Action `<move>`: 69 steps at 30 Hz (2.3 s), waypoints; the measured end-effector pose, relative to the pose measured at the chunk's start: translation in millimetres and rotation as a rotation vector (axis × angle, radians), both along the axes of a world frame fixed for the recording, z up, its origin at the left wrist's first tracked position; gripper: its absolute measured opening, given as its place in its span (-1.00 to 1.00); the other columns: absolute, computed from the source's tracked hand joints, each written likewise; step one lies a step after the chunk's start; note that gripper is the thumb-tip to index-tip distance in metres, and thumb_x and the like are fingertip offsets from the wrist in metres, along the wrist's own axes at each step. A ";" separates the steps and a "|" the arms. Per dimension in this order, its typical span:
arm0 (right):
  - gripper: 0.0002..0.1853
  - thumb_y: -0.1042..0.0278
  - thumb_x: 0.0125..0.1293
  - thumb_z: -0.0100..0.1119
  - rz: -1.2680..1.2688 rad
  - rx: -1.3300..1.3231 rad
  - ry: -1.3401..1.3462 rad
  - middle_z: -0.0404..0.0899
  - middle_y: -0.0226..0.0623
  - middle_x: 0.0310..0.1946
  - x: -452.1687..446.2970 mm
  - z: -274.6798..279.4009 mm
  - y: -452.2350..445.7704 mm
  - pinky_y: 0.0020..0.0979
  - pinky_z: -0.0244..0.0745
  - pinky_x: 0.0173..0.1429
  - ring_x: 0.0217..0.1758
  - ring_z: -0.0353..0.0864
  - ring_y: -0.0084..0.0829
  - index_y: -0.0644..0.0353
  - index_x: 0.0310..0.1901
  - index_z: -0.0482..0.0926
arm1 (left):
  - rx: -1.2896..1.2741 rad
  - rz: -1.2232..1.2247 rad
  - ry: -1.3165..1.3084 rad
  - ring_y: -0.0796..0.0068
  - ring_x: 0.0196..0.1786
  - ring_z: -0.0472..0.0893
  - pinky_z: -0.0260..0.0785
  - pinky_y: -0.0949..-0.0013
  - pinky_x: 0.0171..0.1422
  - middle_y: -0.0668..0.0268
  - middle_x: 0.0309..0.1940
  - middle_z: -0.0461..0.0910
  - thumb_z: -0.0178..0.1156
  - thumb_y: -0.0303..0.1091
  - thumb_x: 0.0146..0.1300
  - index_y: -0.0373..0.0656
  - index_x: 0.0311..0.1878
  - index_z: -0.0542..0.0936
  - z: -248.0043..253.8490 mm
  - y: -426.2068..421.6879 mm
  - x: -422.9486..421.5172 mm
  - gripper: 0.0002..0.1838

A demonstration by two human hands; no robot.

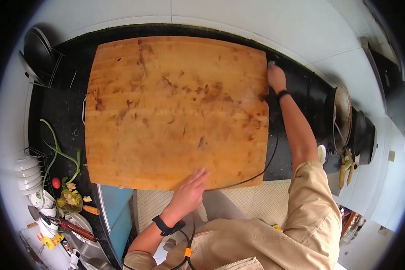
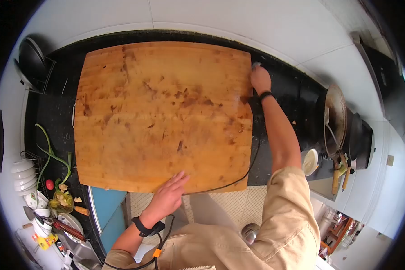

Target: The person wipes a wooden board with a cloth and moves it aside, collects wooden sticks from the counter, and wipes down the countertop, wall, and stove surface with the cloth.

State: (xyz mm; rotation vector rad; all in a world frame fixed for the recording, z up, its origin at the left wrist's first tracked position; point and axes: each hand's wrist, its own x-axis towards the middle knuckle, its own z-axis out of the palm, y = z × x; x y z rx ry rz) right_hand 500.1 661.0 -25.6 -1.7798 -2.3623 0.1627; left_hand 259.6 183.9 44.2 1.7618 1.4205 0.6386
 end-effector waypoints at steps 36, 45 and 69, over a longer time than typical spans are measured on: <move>-0.73 0.39 0.25 0.23 0.349 0.341 0.217 0.65 -0.11 -0.12 -260.2 70.5 -28.7 -0.13 0.49 0.10 0.01 0.59 -0.05 0.15 -0.01 0.60 | -0.286 -0.073 -0.225 -0.03 -0.04 0.55 0.40 0.05 0.05 0.05 -0.16 0.60 0.09 -0.29 0.35 -0.22 -0.16 0.60 -17.3 37.3 -98.8 -0.79; -0.80 0.49 0.15 0.10 0.884 0.297 0.425 0.69 -0.27 -0.24 -561.0 20.5 -18.0 -0.15 0.47 0.17 0.03 0.57 -0.11 0.05 -0.27 0.69 | -0.373 -0.041 -0.671 0.26 -0.22 0.63 0.42 0.25 -0.10 0.13 -0.30 0.63 0.19 -0.30 0.34 -0.25 -0.10 0.57 -44.2 41.7 -115.6 -0.79; -0.75 0.23 0.28 0.17 0.366 -0.172 -0.440 0.68 0.00 -0.16 -92.5 48.6 43.5 -0.08 0.55 0.09 -0.02 0.64 0.01 0.21 -0.17 0.70 | -0.355 -0.148 -0.137 0.05 -0.06 0.59 0.41 0.08 -0.01 0.12 -0.16 0.63 0.08 -0.17 0.42 -0.12 -0.03 0.61 3.2 62.6 -73.4 -0.74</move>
